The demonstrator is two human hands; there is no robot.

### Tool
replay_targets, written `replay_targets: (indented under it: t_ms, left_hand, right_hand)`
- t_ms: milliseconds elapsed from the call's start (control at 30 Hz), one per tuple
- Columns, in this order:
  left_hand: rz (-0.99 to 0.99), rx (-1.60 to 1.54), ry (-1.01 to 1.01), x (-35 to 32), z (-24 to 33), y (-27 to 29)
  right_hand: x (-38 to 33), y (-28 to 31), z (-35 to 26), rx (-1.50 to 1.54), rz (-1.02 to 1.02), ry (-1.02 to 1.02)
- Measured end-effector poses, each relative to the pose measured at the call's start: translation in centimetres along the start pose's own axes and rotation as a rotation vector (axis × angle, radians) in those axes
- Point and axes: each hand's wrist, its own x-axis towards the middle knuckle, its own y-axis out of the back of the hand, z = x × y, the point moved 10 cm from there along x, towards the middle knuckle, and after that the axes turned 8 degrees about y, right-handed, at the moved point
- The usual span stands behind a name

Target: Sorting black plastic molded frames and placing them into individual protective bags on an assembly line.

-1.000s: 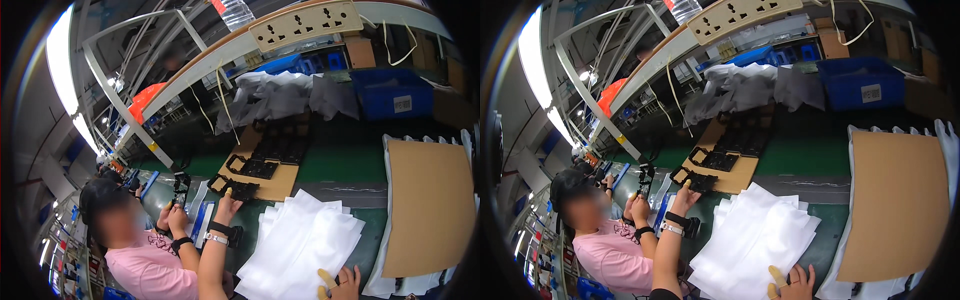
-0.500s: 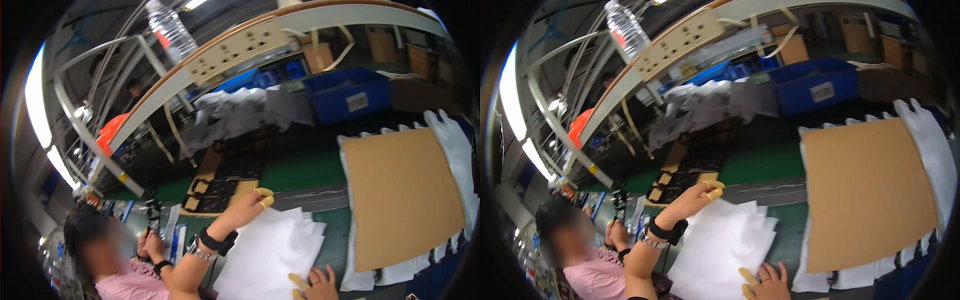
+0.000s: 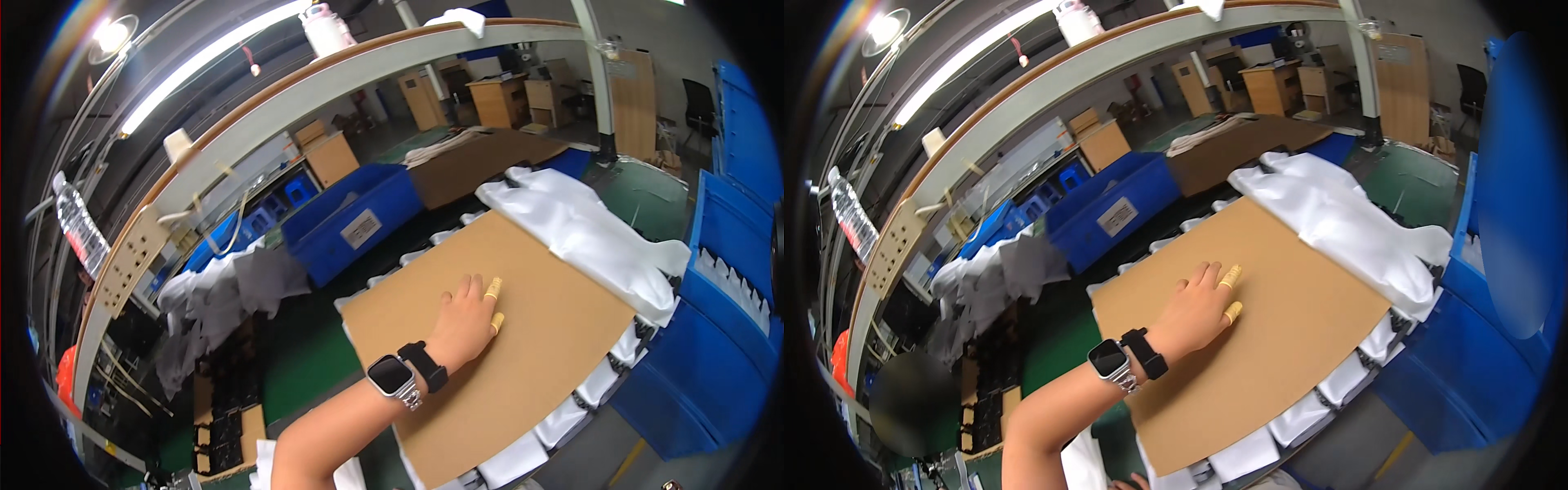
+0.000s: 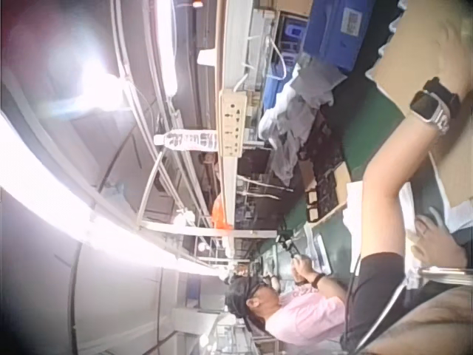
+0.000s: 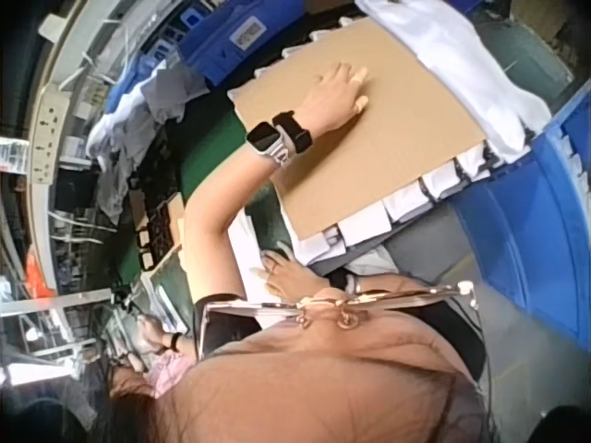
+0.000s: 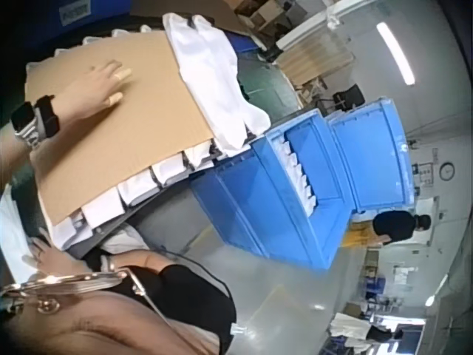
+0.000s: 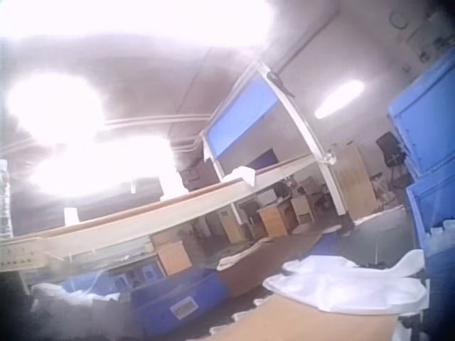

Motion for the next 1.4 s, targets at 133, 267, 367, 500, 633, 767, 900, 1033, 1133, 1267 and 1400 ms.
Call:
replay_targets:
  t_ms: [133, 267, 367, 500, 633, 767, 900, 1033, 1133, 1267, 1400]
  left_hand:
    - [0.08, -0.049, -0.038, 5.5, 1.3, -2.4]
    - [-0.141, -0.143, 0.13, 11.6, 2.0, -4.2]
    - [-0.183, -0.22, 0.205, 15.5, 2.2, -6.5]
    - [0.017, -0.143, 0.141, 16.4, -0.4, -6.8]
    - [0.063, -0.132, 0.383, 12.6, -7.2, -4.2]
    - [-0.087, 0.182, 0.41, 5.9, -7.1, -3.5]
    - [-0.24, 0.058, 0.313, -1.8, -8.1, -3.7]
    - [-0.135, -0.098, 0.331, -10.5, -6.7, 0.3]
    - [-0.224, -0.531, 0.718, -17.5, -9.6, 1.7]
    - [-0.194, -0.719, 0.79, -26.9, -11.9, 0.4]
    - [-0.394, -0.882, 0.906, -29.0, -9.3, -1.9]
  right_hand:
    - [-0.7, -0.6, 3.1, -0.058, 0.071, 0.014]
    - [-1.7, -0.5, 5.7, -0.128, 0.074, -0.001]
    - [-3.2, -0.1, 7.6, -0.196, 0.09, -0.032]
    - [-4.8, 2.1, 12.3, -0.368, 0.17, -0.194]
    - [-6.8, 4.7, 15.0, -0.522, 0.245, -0.333]
    - [-6.2, 4.0, 13.8, -0.542, 0.253, -0.297]
    - [-2.0, -1.4, 7.6, -0.373, 0.189, -0.032]
    - [0.1, 2.3, 1.3, 0.0, 0.108, 0.037]
    - [-0.5, 2.8, 2.9, 0.149, 0.065, -0.157]
    - [0.4, 0.3, 2.2, 0.312, -0.291, -0.258]
    - [0.7, 0.5, 1.5, 0.242, -0.295, -0.238]
